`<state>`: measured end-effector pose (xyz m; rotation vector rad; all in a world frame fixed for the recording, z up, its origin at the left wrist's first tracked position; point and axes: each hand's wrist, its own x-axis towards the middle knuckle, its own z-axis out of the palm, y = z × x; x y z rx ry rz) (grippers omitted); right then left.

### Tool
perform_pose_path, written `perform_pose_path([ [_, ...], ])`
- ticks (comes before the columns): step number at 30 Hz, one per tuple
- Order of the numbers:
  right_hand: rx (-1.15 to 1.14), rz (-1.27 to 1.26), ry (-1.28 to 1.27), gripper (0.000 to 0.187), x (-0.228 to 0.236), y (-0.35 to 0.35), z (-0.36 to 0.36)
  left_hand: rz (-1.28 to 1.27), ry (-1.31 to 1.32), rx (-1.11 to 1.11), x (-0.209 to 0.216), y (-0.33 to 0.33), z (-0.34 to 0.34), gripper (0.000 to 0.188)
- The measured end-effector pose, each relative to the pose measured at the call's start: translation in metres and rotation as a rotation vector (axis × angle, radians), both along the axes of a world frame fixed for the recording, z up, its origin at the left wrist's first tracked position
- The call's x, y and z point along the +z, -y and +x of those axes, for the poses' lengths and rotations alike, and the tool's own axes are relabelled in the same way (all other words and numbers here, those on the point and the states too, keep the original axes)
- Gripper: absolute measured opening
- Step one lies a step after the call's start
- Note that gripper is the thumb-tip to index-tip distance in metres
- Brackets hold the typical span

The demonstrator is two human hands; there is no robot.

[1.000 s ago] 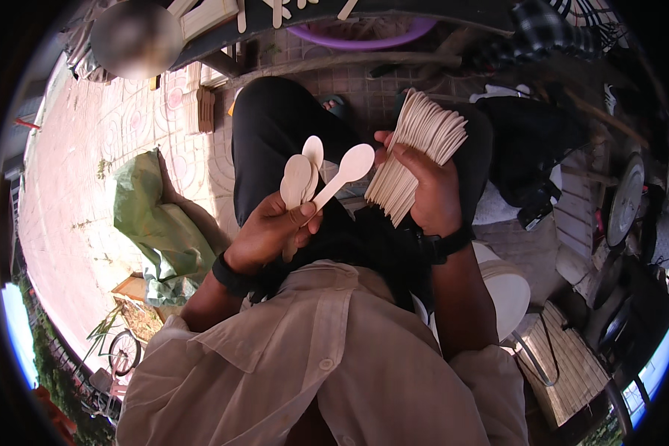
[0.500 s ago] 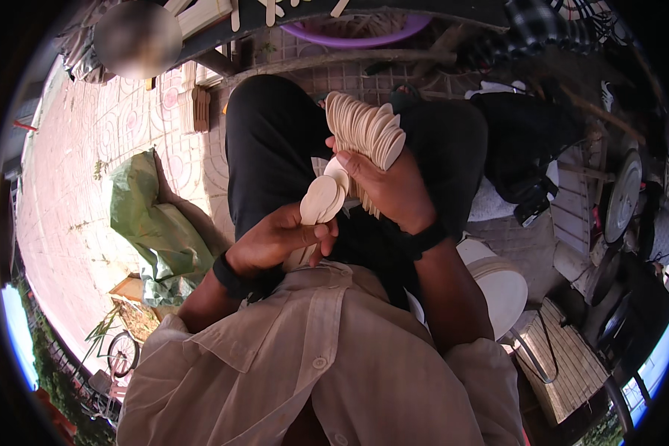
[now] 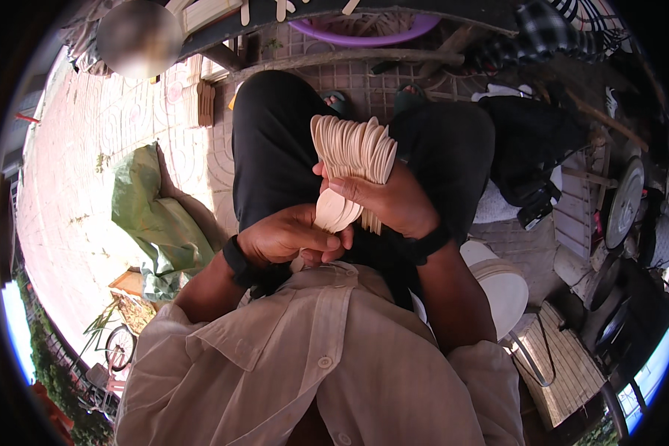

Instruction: Bundling wooden spoons with rubber bands.

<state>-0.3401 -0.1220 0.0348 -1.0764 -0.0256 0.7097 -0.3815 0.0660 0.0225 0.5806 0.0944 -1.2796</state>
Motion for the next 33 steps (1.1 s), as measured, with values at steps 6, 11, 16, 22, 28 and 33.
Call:
perform_pose_path([
  [6, 0.056, 0.005, -0.048, 0.036, -0.003, -0.005, -0.004, -0.025, 0.064, 0.078, -0.005, -0.003, -0.007, 0.03],
  [11, -0.004, 0.075, -0.108, 0.035, -0.005, -0.008, -0.002, -0.115, -0.119, 0.184, -0.009, -0.006, -0.008, 0.054],
  [16, 0.001, 0.156, -0.168, 0.038, -0.007, -0.003, 0.0, -0.144, -0.163, 0.181, -0.015, -0.008, -0.008, 0.052],
  [22, 0.067, -0.03, -0.094, 0.04, -0.007, -0.007, -0.004, -0.147, -0.146, 0.2, -0.016, -0.009, -0.011, 0.044],
  [28, -0.026, 0.001, 0.03, 0.04, -0.01, -0.007, -0.004, -0.34, -0.279, 0.251, -0.015, -0.011, -0.001, 0.039],
  [33, 0.013, -0.125, 0.134, 0.039, -0.005, -0.011, -0.003, -0.357, -0.327, 0.254, -0.016, -0.01, 0.001, 0.037],
])
